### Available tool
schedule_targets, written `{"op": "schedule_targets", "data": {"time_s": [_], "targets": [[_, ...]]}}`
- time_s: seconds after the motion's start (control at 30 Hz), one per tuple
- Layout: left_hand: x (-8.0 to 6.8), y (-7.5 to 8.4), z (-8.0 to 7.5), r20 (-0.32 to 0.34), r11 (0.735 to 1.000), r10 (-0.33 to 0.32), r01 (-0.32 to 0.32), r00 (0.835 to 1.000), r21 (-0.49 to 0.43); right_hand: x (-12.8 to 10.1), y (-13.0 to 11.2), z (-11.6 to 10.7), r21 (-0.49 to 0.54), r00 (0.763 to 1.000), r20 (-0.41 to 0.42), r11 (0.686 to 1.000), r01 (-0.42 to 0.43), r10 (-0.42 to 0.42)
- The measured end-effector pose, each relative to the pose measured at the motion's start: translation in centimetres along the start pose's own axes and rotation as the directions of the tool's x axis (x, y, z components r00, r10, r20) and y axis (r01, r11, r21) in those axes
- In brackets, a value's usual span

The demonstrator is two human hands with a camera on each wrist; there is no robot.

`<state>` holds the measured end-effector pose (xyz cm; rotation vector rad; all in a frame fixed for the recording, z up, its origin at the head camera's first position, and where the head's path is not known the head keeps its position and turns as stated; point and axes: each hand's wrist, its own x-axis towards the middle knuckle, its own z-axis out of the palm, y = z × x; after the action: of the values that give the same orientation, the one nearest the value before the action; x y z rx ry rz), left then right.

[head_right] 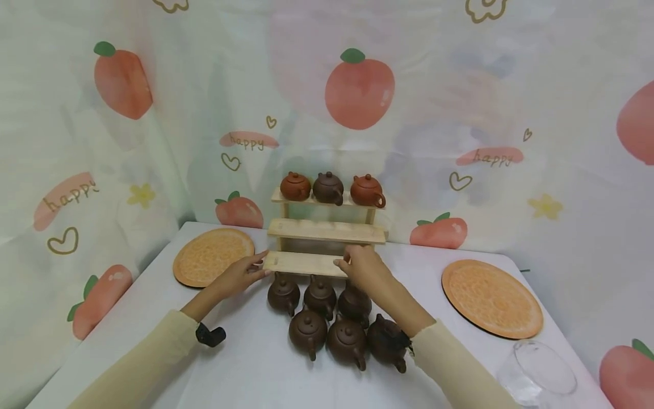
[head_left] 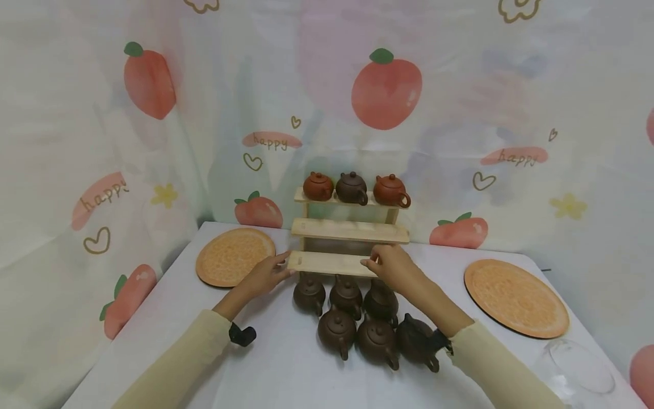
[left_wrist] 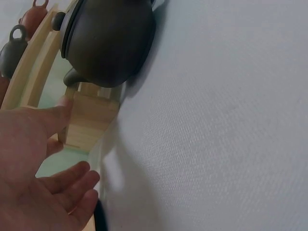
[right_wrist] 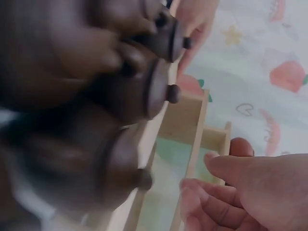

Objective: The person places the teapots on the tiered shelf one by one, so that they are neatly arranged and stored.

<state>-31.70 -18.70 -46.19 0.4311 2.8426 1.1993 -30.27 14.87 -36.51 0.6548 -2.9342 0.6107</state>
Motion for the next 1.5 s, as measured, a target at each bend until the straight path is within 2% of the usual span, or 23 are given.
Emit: {"op": "schedule_targets", "data": {"time_s": [0.13,0.3,0.47,0.6,0.7,0.93,1.07,1.23,1.5], "targets": [[0.0,0.2,0.0,0.008,1.000,-0.011,0.011,1.000,-0.019,-4.0,1.4,-0.3,-0.018,0.999,-0.032,0.999,-0.036,0.035],[0.0,0.1,0.1,0.013,1.000,-0.017,0.018,1.000,-0.023,-9.1,2.8,-0.6,-0.071,0.991,0.008,0.988,-0.136,0.137],[0.1,0.0,0.2,0.003,0.999,-0.033,0.033,0.999,-0.021,-13.3,3.8,-0.3,-0.111,0.963,0.109,0.965,-0.236,0.248],[0.1,0.0,0.2,0.007,1.000,-0.024,0.024,1.000,-0.002,-15.7,4.5,0.7,-0.112,0.933,0.162,0.945,-0.307,0.322],[0.1,0.0,0.2,0.003,1.000,-0.023,0.023,1.000,0.004,-16.8,5.0,1.7,-0.081,0.931,0.152,0.943,-0.324,0.333],[0.1,-0.1,0.1,0.004,0.999,-0.036,0.036,0.999,-0.011,-18.0,5.8,3.1,-0.003,0.956,0.091,0.960,-0.281,0.280],[0.2,-0.2,0.2,0.009,0.999,-0.036,0.036,0.999,-0.009,-18.3,6.1,3.4,-0.012,0.963,0.096,0.968,-0.252,0.252],[0.2,-0.3,0.2,0.009,0.999,-0.032,0.032,0.999,-0.002,-18.5,6.1,3.7,-0.014,0.960,0.106,0.966,-0.258,0.258],[0.1,-0.3,0.2,0.004,1.000,-0.030,0.030,1.000,-0.009,-19.0,6.2,3.8,-0.005,0.961,0.068,0.963,-0.269,0.269]]}}
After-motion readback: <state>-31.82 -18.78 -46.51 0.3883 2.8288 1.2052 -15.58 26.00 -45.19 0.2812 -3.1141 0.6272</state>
